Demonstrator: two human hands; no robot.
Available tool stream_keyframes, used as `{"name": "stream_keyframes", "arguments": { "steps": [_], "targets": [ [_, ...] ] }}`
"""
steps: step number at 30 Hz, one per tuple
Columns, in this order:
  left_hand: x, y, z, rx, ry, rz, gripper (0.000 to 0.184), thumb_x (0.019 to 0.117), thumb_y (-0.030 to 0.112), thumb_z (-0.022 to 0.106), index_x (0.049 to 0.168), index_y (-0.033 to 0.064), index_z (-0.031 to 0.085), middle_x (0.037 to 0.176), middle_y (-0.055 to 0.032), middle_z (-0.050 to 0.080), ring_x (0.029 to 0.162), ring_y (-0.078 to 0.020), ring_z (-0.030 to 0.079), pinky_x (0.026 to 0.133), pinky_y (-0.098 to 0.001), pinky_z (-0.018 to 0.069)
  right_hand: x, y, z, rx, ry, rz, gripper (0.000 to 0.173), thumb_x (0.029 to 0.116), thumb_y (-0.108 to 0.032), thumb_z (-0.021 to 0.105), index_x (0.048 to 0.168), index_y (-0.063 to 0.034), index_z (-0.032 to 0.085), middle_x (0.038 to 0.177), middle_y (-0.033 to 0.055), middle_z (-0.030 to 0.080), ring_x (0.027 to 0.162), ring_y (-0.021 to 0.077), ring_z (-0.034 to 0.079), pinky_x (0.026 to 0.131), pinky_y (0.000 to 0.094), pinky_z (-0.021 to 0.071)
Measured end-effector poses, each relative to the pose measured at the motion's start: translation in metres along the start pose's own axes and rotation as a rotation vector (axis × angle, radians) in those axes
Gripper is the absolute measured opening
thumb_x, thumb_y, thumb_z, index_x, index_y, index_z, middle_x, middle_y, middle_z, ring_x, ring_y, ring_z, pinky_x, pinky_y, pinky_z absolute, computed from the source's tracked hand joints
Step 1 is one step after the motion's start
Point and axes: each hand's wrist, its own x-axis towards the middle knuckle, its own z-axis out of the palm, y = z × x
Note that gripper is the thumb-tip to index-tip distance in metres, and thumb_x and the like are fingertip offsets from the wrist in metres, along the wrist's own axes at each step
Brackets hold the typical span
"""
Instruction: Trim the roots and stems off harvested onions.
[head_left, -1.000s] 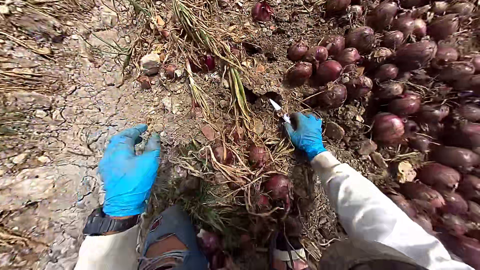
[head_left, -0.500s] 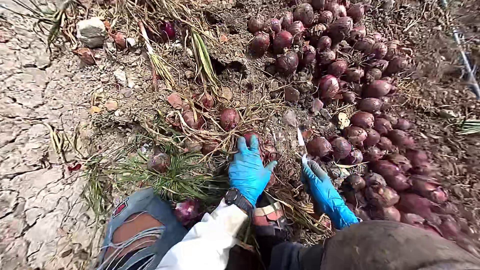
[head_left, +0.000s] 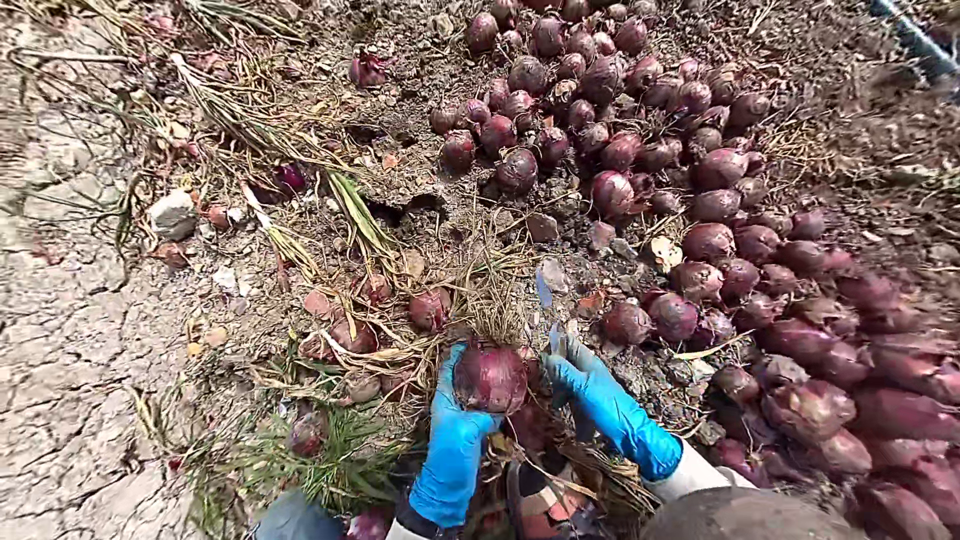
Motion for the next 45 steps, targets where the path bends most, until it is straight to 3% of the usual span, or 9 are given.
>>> {"name": "stream_keyframes", "arguments": {
  "steps": [6,11,15,20,23,27,35,40,45],
  "targets": [
    [0.003,0.031,0.011,0.140,-0.216,0.174,0.100,0.0509,-0.004,0.077,0.146,-0.0059,0.045,0.148,-0.0192,0.053,0.130,-0.0276,0.058,0.102,-0.0416,0.0568,0.004,-0.041,-0.019,-0.022,-0.023,-0.165,0.098,0.0689,-0.086,0.066,0.131,-0.0107,0.054,0.082,-0.0019,0.063,0.065,0.0104,0.062,0.061,0.0336,0.0568],
    [0.035,0.238,0.030,0.561,0.009,0.699,0.094,0.0551,-0.006,0.065,0.145,0.0178,0.047,0.134,-0.0004,0.061,0.112,-0.0117,0.065,0.084,-0.0295,0.0615,0.007,-0.035,-0.033,0.131,-0.038,-0.247,0.092,0.0692,-0.087,0.066,0.119,-0.0104,0.057,0.075,-0.0006,0.058,0.056,0.0115,0.055,0.051,0.0298,0.0511],
    [0.034,0.333,0.059,1.020,-0.170,0.630,0.114,0.0487,0.013,0.087,0.153,0.0275,0.043,0.136,-0.0017,0.064,0.117,-0.0170,0.067,0.092,-0.0357,0.0632,0.018,-0.072,-0.010,0.111,-0.124,-0.285,0.094,0.0666,-0.086,0.070,0.122,-0.0110,0.057,0.078,-0.0014,0.059,0.058,0.0109,0.056,0.053,0.0304,0.0514],
    [0.001,0.221,0.037,0.623,-0.372,0.179,0.092,0.0530,0.027,0.096,0.138,0.0246,0.062,0.105,-0.0057,0.075,0.077,-0.0149,0.073,0.062,-0.0289,0.0633,-0.003,-0.076,0.030,0.011,-0.198,-0.516,0.075,0.0792,-0.077,0.066,0.109,-0.0086,0.068,0.087,-0.0056,0.069,0.080,-0.0004,0.064,0.077,0.0256,0.0554],
    [-0.012,0.162,0.018,0.378,-0.282,-0.081,0.044,0.0731,0.054,0.089,0.093,0.0210,0.068,0.057,0.0029,0.055,0.036,-0.0029,0.044,0.033,-0.0190,0.0388,-0.025,-0.051,0.033,-0.043,-0.080,-0.618,0.077,0.0859,-0.082,0.051,0.095,-0.0075,0.071,0.081,-0.0069,0.069,0.079,-0.0035,0.064,0.079,0.0226,0.0553],
    [-0.003,0.143,-0.007,0.565,-0.553,-0.291,0.060,0.0945,0.076,0.047,0.085,0.0194,0.066,0.060,0.0011,0.062,0.041,-0.0029,0.049,0.038,-0.0172,0.0384,-0.035,-0.035,0.031,-0.031,0.024,-0.595,0.078,0.0842,-0.078,0.060,0.114,-0.0072,0.069,0.094,-0.0066,0.071,0.090,-0.0034,0.066,0.087,0.0235,0.0561],
    [0.020,0.144,-0.006,1.416,-0.465,0.121,0.055,0.0640,0.080,0.076,0.078,0.0268,0.075,0.068,0.0099,0.070,0.065,-0.0050,0.068,0.059,-0.0330,0.0588,-0.029,-0.017,0.039,-0.004,-0.095,-0.298,0.063,0.0925,-0.080,0.040,0.084,-0.0224,0.064,0.067,-0.0104,0.054,0.062,0.0011,0.053,0.059,0.0267,0.0482],
    [0.064,0.167,-0.006,1.725,-0.007,0.364,0.051,0.0829,0.065,0.074,0.085,0.0141,0.070,0.070,-0.0102,0.064,0.071,-0.0334,0.065,0.061,-0.0604,0.0483,-0.013,-0.016,0.015,-0.001,-0.123,-0.135,0.067,0.0959,-0.078,0.036,0.078,-0.0174,0.059,0.057,-0.0042,0.044,0.046,0.0075,0.040,0.044,0.0267,0.0374],
    [0.026,0.109,0.018,1.610,-0.586,0.484,0.032,0.0940,0.047,0.057,0.088,0.0194,0.073,0.072,0.0031,0.066,0.066,-0.0150,0.066,0.058,-0.0442,0.0548,-0.001,-0.005,0.007,-0.061,-0.185,-0.166,0.074,0.0749,-0.088,0.057,0.094,-0.0168,0.065,0.067,-0.0092,0.059,0.056,0.0006,0.055,0.054,0.0229,0.0499]
  ]
}}
